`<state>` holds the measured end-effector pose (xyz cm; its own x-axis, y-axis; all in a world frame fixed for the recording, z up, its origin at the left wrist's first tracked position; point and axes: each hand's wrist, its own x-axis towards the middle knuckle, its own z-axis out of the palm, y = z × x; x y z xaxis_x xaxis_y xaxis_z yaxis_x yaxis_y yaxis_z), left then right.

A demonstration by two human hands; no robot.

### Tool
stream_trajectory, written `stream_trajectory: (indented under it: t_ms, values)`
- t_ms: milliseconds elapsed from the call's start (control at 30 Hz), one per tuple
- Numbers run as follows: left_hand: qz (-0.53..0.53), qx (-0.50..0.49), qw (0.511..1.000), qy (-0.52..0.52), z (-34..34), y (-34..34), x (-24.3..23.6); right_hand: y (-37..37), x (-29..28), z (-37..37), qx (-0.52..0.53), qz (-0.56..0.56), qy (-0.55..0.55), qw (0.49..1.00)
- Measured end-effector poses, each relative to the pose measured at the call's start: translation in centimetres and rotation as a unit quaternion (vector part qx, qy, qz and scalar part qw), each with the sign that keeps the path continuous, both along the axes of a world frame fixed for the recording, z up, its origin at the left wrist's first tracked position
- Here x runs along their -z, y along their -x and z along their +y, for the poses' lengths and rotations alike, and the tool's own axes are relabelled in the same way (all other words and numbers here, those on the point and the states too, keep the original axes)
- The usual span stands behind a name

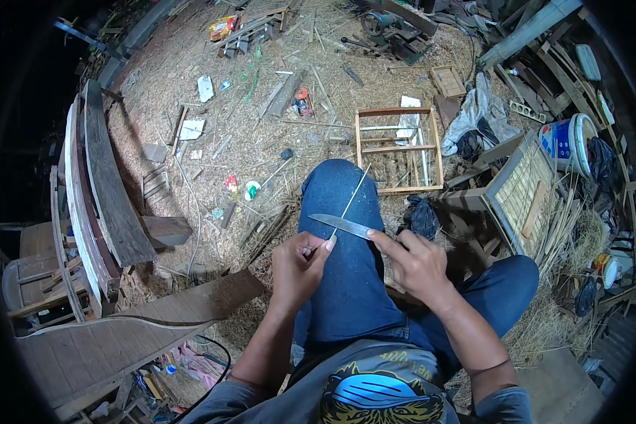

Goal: The person constructs a bird cage by sliding thin bamboo sticks into a wooden frame, then uses a knife to whittle and sharpen one of the sticks while bracing it against their leg.

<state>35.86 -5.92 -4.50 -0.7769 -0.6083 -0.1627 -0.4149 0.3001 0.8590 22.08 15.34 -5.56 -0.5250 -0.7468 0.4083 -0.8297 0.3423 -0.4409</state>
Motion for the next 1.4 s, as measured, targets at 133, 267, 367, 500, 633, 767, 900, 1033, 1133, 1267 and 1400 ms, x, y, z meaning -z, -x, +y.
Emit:
stream_trajectory:
  t_ms: [133,267,367,500,633,767,900,1033,1133,1267,1400]
  values:
    - [0.006,0.005,1.000,0.001,0.0,-0.2,0.1,1.3,0.2,0.3,0.078,-0.022,-0.023,0.996]
    - [0.008,0.000,1.000,-0.016,-0.3,-0.2,0.5,0.9,-0.1,0.1,0.024,-0.029,-0.010,0.999]
    - [0.004,0.011,1.000,-0.002,-0.3,0.0,-0.3,0.7,0.3,0.2,0.052,-0.018,-0.048,0.997]
    - [0.014,0.012,1.000,-0.010,-0.6,-0.3,0.5,1.1,0.1,0.2,0.058,-0.024,-0.055,0.996]
    - [-0.011,0.008,1.000,0.000,-0.6,-0.1,-0.2,0.5,-0.3,-0.1,0.008,-0.012,-0.021,1.000]
    - [-0.028,0.019,0.999,0.015,-1.0,0.0,-0.5,2.4,1.0,0.4,0.105,-0.009,-0.022,0.994]
    - [0.015,0.030,0.999,-0.030,-1.0,-0.5,0.0,0.1,-0.1,0.2,0.043,-0.046,-0.013,0.998]
    - [-0.041,0.040,0.998,-0.010,-0.8,0.0,-1.0,-1.1,0.7,-0.2,-0.008,-0.034,0.020,0.999]
    - [-0.073,0.050,0.996,0.004,-0.9,0.2,-1.3,-0.2,0.1,0.0,0.041,-0.048,-0.019,0.998]
    - [-0.065,0.042,0.997,-0.001,-0.9,0.1,-1.1,-0.5,-0.2,-0.2,0.000,-0.040,-0.010,0.999]
    - [-0.048,0.040,0.998,-0.021,-1.0,0.3,-1.4,0.6,-0.1,0.0,0.046,-0.016,-0.045,0.998]
